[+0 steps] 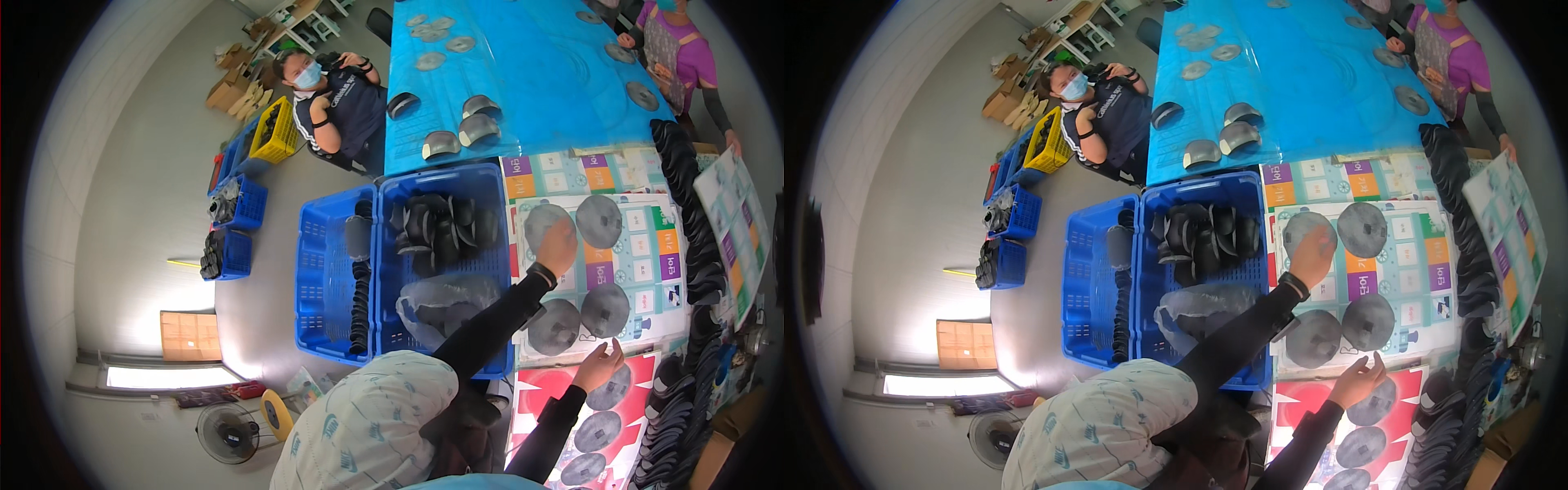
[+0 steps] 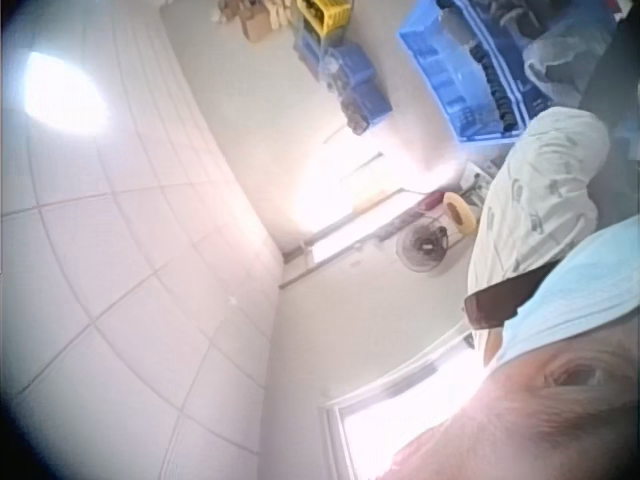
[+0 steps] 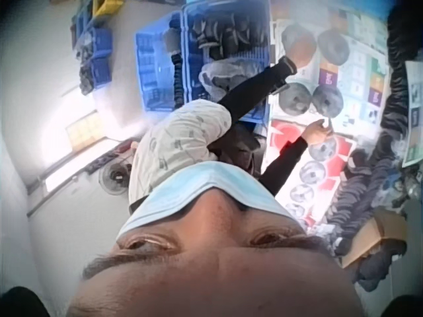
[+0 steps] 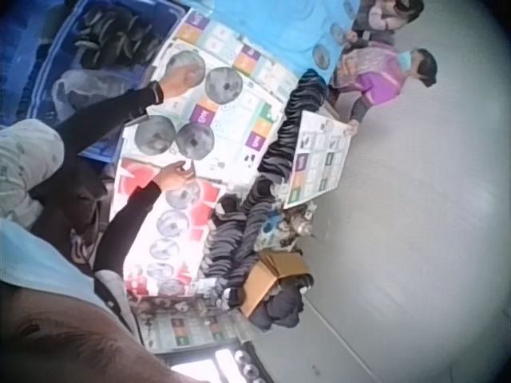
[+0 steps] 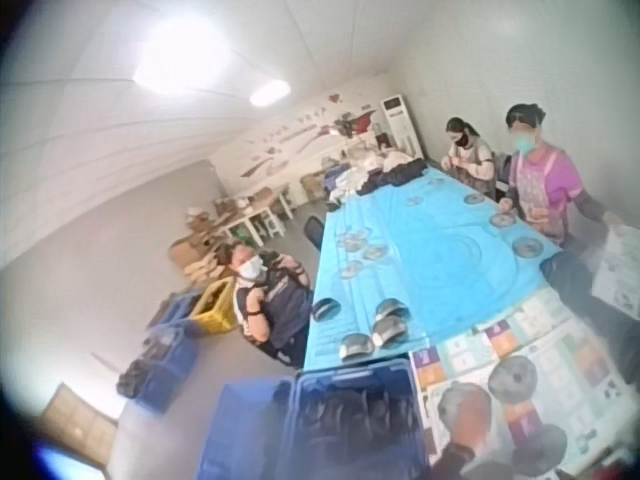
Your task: The person is applying adhesive to circular shoe components using a small brush.
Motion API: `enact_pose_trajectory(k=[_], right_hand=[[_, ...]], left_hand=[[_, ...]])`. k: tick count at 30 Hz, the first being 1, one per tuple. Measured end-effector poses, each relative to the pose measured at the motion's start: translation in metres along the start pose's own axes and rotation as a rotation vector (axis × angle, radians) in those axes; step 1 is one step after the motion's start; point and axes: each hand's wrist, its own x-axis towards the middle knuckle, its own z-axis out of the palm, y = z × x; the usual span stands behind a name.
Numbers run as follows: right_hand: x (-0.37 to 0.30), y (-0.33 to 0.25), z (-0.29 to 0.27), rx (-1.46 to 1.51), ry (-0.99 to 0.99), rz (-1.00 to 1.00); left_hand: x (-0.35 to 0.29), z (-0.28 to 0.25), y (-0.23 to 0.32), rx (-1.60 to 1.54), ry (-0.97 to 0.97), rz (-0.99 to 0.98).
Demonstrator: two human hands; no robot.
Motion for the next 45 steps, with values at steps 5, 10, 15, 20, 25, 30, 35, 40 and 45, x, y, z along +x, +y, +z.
enact_pose_trajectory(k=[5, 10, 15, 20, 25, 30, 35, 40, 45], right_hand=[[-0.048, 0.021, -0.048, 0.205, -0.026, -0.193], [-0.161, -0.029, -0.144, 0.897, -0.935, 0.256], [-0.285, -0.035, -0.238, 0.881, -1.584, 0.193], [-0.336, -0.058, -0.311, 0.915, -1.480, 0.136], [-0.372, -0.075, -0.323, 0.901, -1.297, -0.192], [-0.392, -0.099, -0.320, 1.107, -1.515, 0.125], [-0.411, -0.147, -0.299, 1.172, -1.460, 0.021], [-0.427, -0.171, -0.295, 1.071, -1.687, 0.219], [-0.461, -0.196, -0.282, 1.079, -1.510, 0.148]], left_hand=[[-0.096, -0.048, 0.041, -0.190, -0.006, -0.136], [-0.158, -0.144, 0.068, -0.406, 0.295, 0.085], [-0.225, -0.290, 0.253, -0.894, 0.731, 0.348], [-0.333, -0.410, 0.344, -0.776, 1.244, 0.778], [-0.427, -0.488, 0.366, -0.966, 1.472, 1.124], [-0.467, -0.547, 0.322, -0.752, 1.374, 1.482], [-0.467, -0.597, 0.307, -0.764, 1.457, 1.542], [-0.462, -0.638, 0.291, -0.805, 1.516, 1.535], [-0.440, -0.669, 0.268, -0.966, 1.510, 1.421]])
